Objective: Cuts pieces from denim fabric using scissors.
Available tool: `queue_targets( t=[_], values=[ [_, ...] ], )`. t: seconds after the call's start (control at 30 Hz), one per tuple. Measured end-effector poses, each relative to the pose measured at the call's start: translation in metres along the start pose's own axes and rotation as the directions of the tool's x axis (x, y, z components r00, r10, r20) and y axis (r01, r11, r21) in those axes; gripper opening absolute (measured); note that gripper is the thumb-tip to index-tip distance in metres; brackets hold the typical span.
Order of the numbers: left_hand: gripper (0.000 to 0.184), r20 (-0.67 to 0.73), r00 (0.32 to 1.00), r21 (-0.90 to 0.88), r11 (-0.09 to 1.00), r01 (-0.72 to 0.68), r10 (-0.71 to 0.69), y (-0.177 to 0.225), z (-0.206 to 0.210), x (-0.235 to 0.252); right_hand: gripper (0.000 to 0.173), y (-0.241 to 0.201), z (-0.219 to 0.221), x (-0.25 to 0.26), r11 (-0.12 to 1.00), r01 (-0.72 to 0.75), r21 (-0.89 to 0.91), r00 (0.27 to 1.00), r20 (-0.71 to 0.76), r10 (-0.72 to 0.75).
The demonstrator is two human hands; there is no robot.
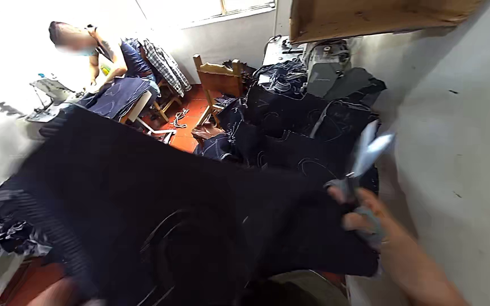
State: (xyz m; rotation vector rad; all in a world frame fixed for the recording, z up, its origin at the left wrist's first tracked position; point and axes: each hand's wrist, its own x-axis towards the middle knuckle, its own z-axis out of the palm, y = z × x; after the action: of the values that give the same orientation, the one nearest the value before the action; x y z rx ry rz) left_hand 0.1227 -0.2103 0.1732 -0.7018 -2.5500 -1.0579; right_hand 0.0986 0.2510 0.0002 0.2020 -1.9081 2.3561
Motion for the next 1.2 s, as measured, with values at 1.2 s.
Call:
queue_targets(
  t=[1.2],
  values=[
    [0.054, 0.570, 0.564, 0.291, 0.789, 0.541, -0.598, -0.234, 0.314, -0.085, 0.064, 0.095, 0.112, 0.120, 0.619, -0.091, -0.780, 0.927, 0.161, 0.340]
  ],
)
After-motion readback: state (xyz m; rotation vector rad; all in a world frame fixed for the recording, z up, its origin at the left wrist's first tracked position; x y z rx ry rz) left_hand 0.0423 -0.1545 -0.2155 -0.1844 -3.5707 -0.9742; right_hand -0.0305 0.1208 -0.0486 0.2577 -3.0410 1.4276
